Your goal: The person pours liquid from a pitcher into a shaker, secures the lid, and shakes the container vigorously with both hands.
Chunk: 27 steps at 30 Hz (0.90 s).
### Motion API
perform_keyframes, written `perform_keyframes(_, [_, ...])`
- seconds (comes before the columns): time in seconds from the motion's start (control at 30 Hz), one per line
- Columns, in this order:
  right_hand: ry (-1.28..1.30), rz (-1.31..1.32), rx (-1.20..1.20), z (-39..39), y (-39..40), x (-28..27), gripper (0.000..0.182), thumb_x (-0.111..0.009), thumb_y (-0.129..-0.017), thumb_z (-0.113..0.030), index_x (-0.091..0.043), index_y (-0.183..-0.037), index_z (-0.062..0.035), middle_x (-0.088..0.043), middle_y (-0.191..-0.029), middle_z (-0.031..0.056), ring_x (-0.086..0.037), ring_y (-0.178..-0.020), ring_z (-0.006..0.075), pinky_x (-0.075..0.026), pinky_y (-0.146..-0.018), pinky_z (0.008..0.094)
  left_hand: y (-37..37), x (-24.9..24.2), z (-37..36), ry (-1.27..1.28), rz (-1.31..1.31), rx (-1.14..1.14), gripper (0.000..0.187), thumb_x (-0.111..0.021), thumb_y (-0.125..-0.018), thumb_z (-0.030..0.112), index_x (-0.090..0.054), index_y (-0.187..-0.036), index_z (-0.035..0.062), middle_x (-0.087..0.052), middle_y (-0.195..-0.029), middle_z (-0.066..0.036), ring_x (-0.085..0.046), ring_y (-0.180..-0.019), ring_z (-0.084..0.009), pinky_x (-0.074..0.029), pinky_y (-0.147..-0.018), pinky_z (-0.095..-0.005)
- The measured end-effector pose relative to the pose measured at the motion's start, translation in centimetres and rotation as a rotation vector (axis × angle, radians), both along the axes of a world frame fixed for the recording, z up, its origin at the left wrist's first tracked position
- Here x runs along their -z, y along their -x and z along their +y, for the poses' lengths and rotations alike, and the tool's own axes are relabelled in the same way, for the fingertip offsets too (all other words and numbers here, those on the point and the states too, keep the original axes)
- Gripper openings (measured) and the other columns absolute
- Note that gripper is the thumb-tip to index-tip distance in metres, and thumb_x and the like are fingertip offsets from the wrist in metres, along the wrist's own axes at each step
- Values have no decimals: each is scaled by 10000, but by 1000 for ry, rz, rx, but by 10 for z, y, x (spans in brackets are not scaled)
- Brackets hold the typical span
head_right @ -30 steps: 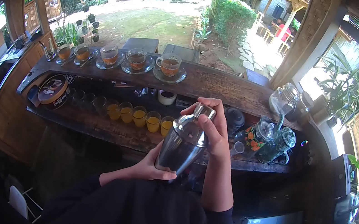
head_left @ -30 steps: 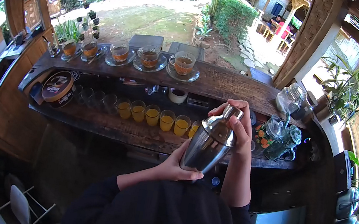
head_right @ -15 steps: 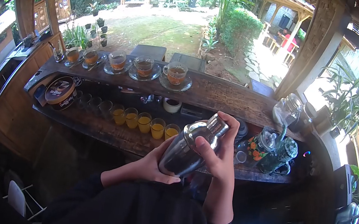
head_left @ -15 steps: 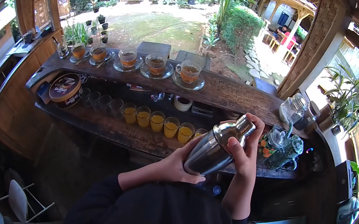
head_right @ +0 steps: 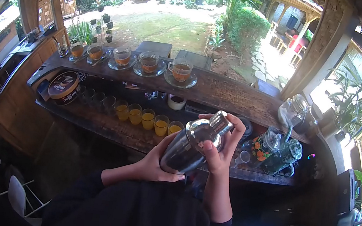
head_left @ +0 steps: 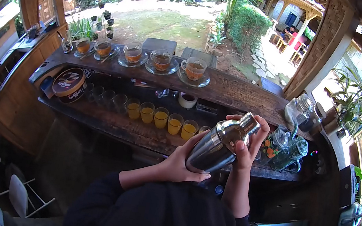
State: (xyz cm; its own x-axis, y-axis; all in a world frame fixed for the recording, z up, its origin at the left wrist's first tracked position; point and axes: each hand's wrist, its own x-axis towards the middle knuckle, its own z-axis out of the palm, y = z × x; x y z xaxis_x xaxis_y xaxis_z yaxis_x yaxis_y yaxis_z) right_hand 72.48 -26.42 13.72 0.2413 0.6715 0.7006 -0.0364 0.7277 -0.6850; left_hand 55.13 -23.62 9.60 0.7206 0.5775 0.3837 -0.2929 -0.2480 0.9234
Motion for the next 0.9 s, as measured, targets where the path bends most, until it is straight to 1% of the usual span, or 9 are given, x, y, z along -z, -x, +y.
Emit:
perform_keyframes(0.1, [257,-18,97,-4,6,-12,635,-670,-790,-243,-276,-1261,-82,-532,-1081,212,-567,-955,229,-467,-807,342,-4,9,2,204,-3,88,963,-769,-684,168,-163,-1425,60,-413,-1317,-126,-391,-1249,-220,-300,-1037,-357])
perform_keyframes(0.17, [251,-50,110,-5,2,-18,584,-640,-812,-200,-285,-1259,-76,-534,-1096,208,-569,-958,221,-475,-803,347,-3,5,5,248,-3,148,960,-774,-680,172,-174,-1421,61,-418,-1305,-114,-391,-1243,-209,-299,-1036,-351])
perform_keyframes(0.23, [266,13,-71,-8,-1,-31,571,-624,-822,-205,-282,-1260,-75,-536,-1101,217,-572,-970,241,-482,-807,366,1,0,9,296,-1,207,956,-779,-676,177,-185,-1416,62,-423,-1293,-103,-390,-1237,-199,-298,-1034,-346])
perform_keyframes(0.3, [227,72,-173,-3,-7,-32,542,-605,-827,-182,-290,-1256,-77,-549,-1089,230,-579,-976,266,-487,-812,385,5,-3,9,563,25,418,925,-777,-675,188,-217,-1400,63,-434,-1270,-87,-411,-1213,-182,-317,-1018,-340])
perform_keyframes(0.33, [239,79,-195,-4,-4,-36,539,-605,-824,-174,-297,-1256,-78,-557,-1080,236,-582,-974,271,-485,-817,386,4,-1,8,563,27,420,925,-777,-675,188,-217,-1400,63,-434,-1270,-87,-411,-1213,-182,-317,-1018,-340])
perform_keyframes(0.4, [279,117,-197,-5,3,-39,527,-610,-815,-160,-327,-1251,-71,-575,-1057,239,-592,-971,267,-481,-825,385,1,5,5,551,-54,433,660,-756,-666,223,-443,-1210,19,-599,-994,-87,-605,-908,-160,-489,-792,-295])
perform_keyframes(0.5, [308,11,-208,2,-5,-37,481,-646,-803,-126,-396,-1209,-59,-612,-1002,203,-611,-926,245,-484,-817,369,2,5,3,571,-90,427,616,-749,-662,228,-478,-1167,2,-616,-900,-93,-624,-824,-175,-509,-737,-294])
perform_keyframes(0.7, [406,118,-214,7,-5,-42,386,-627,-820,-66,-441,-1157,-52,-632,-942,183,-622,-864,213,-495,-748,329,1,13,3,495,-65,295,638,-737,-661,205,-447,-1196,13,-599,-949,-87,-619,-847,-169,-512,-767,-307])
perform_keyframes(0.9, [369,164,-159,10,6,-33,281,-576,-839,-113,-492,-1095,-34,-623,-875,170,-622,-811,198,-492,-708,301,1,30,-4,542,-86,300,690,-719,-670,165,-377,-1253,29,-579,-1000,-98,-617,-876,-181,-511,-779,-322])
